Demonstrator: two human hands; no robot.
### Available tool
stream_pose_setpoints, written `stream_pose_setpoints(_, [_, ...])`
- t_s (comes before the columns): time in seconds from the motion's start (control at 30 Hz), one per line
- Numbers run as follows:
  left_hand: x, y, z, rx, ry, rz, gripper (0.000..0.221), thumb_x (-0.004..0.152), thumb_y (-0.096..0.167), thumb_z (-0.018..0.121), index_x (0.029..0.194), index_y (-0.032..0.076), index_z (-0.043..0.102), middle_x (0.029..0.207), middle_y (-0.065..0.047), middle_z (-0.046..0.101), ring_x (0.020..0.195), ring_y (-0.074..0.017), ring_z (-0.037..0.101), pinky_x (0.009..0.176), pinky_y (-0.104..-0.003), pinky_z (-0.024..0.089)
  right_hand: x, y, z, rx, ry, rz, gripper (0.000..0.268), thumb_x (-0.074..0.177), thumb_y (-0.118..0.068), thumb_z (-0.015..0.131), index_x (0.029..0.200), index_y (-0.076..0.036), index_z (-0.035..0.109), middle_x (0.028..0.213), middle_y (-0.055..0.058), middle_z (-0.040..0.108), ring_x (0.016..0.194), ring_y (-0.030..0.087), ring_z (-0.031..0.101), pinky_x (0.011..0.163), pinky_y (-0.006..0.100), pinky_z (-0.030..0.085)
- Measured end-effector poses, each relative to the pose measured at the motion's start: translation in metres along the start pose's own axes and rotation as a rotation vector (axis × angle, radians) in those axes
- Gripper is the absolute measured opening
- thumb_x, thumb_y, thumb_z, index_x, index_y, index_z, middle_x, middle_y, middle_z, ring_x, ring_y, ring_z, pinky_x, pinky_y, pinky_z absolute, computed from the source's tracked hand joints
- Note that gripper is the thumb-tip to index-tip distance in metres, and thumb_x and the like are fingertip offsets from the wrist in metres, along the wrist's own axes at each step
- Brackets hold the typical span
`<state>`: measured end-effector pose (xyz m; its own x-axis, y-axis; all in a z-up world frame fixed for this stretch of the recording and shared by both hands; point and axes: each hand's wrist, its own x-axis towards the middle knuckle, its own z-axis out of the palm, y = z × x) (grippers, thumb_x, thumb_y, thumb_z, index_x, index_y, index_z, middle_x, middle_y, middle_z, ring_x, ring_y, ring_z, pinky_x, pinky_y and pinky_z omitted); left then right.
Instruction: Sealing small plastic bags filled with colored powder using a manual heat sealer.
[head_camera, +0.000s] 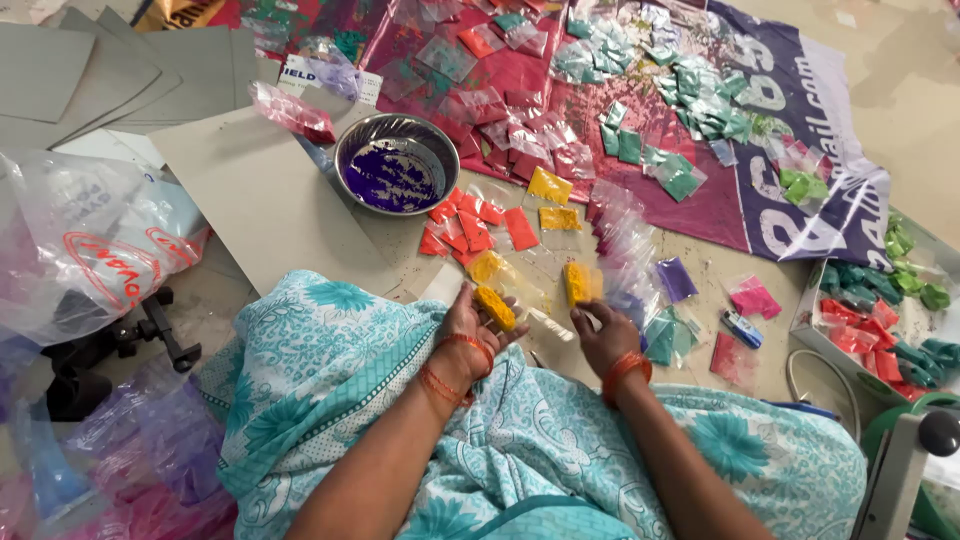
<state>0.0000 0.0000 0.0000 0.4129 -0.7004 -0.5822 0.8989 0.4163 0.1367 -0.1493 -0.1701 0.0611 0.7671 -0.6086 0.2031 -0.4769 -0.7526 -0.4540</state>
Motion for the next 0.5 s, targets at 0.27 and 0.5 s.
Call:
stream_pose_setpoints(0.27, [-0.015, -0.006, 0.000, 0.313, -0.271, -0.046, 0.038, 0.097, 0.039, 0.063, 0.123, 0.013, 0.055, 0.116, -0.012, 0.068, 0.107, -0.0330, 0.069, 0.088, -0.058, 0.061, 0.004, -0.073, -0.030, 0.081, -0.218, -0.014, 0.026, 0.090, -0.036, 0.071, 0.109, -0.021, 0.078, 0.098, 0.007, 0.078, 0.081, 0.025, 0.077, 0.071, 0.038, 0.059])
stream_pose_setpoints(0.5, [0.051, 0.099, -0.025, 1.915, 0.569, 0.759, 0.039, 0.091, 0.040, 0.075, 0.115, 0.010, 0.072, 0.118, -0.015, 0.074, 0.106, -0.0323, 0.076, 0.092, -0.045, 0.064, 0.064, 0.010, -0.031, -0.132, 0.068, -0.047, 0.018, 0.094, -0.025, 0.070, 0.108, -0.019, 0.080, 0.092, 0.013, 0.077, 0.082, 0.033, 0.073, 0.071, 0.043, 0.058])
